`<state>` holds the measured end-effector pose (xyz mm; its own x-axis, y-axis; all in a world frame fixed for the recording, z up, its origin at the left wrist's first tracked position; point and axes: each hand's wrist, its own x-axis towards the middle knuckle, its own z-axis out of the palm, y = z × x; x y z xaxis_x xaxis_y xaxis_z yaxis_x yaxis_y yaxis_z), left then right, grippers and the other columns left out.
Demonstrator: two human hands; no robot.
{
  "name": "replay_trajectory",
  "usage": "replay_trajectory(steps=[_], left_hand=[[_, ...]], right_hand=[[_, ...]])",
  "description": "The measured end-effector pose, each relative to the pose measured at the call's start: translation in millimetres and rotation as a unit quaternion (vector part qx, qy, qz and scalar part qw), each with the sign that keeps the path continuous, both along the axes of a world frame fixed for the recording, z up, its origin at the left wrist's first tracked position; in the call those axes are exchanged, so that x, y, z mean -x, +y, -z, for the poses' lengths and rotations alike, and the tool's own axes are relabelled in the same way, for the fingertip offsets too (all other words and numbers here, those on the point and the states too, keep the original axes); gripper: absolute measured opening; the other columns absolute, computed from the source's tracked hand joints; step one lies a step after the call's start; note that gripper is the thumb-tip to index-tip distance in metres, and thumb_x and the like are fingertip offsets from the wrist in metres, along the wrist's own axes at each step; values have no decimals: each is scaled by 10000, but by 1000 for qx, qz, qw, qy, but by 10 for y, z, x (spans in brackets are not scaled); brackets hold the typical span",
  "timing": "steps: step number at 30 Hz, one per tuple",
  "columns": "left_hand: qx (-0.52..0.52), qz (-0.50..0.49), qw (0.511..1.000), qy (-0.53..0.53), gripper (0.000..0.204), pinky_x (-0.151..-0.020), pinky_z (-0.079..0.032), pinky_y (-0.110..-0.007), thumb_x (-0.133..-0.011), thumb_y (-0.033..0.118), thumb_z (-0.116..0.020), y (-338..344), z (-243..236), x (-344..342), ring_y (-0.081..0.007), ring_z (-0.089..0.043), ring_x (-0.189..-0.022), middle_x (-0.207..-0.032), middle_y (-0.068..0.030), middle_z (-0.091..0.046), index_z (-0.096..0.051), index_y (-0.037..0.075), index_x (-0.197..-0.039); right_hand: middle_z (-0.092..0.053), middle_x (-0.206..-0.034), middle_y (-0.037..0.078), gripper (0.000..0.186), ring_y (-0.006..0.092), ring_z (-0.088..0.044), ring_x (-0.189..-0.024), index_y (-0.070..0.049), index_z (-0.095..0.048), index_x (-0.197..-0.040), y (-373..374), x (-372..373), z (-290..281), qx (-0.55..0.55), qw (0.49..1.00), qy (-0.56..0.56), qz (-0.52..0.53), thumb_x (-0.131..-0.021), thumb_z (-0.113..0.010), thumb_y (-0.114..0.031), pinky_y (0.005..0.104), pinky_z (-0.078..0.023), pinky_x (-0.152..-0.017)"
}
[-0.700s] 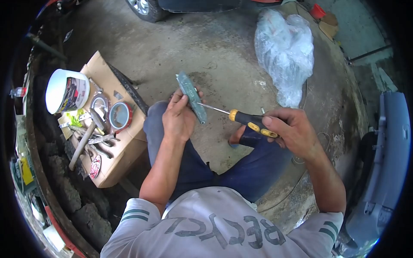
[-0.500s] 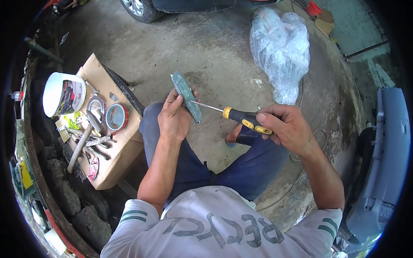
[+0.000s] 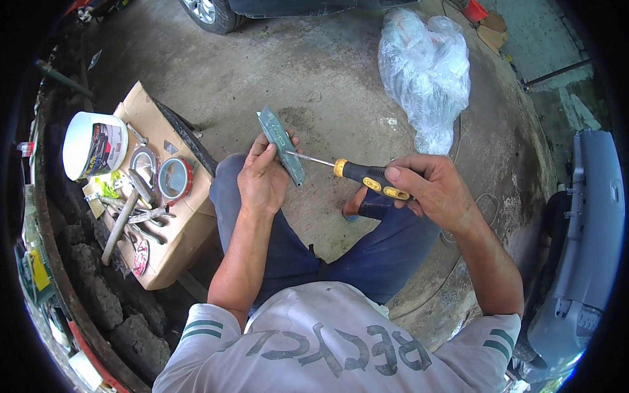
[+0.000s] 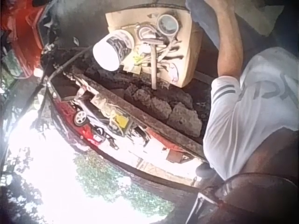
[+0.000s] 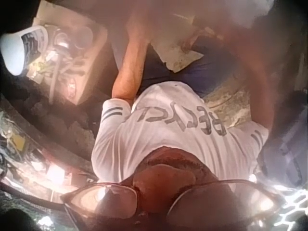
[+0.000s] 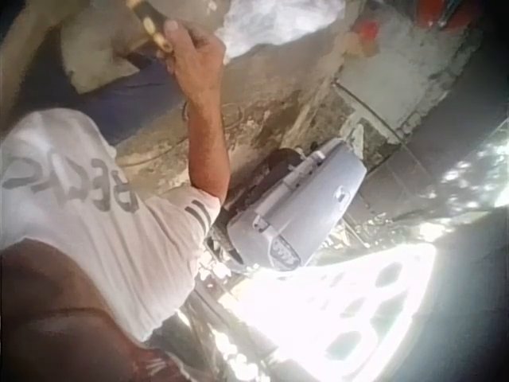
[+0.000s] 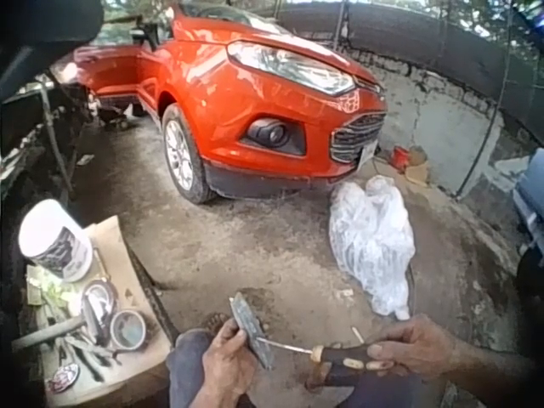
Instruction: Preparing a vehicle trim component by using a screwdriver and applying double-sided adhesive tape.
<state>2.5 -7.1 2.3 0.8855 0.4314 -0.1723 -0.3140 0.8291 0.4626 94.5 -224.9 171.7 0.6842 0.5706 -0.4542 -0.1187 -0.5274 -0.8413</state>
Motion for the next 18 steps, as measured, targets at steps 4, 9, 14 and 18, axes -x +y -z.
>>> replay_trajectory(steps=[4,9,14,18], left_hand=[[-20,-4,1000,1,309,-932,-451,-436,-937,60,-450,-9,22,-9,-288,-558,-1080,-1183,-168,-569,-505,-12,-1232],[-11,-9,1000,-8,319,-977,-410,-367,-915,27,-495,-7,4,5,-254,-551,-1082,-1154,-144,-582,-504,-32,-1228],[-84,-30,996,29,366,-991,-395,-368,-894,36,-546,-53,106,-6,-241,-547,-1105,-1168,-125,-584,-499,-22,-1251],[-119,-49,991,36,391,-991,-382,-336,-897,35,-554,-127,165,-32,-207,-542,-1115,-1175,-109,-581,-479,-29,-1275]], right_hand=[[-597,-625,53,324,48,-474,-444,29,-653,-944,-13,-32,11,10,1000,20,18,-936,-566,-282,182,-358,-400],[-588,-610,82,376,88,-459,-399,36,-622,-935,-29,-90,45,-16,994,99,48,-969,-493,-316,216,-359,-369],[-563,-574,89,415,121,-407,-364,-24,-614,-869,-29,-20,66,-39,965,208,156,-963,-474,-403,254,-339,-360],[-570,-579,100,402,130,-408,-361,-29,-599,-854,-103,8,99,-72,943,260,195,-962,-473,-396,272,-348,-365]])
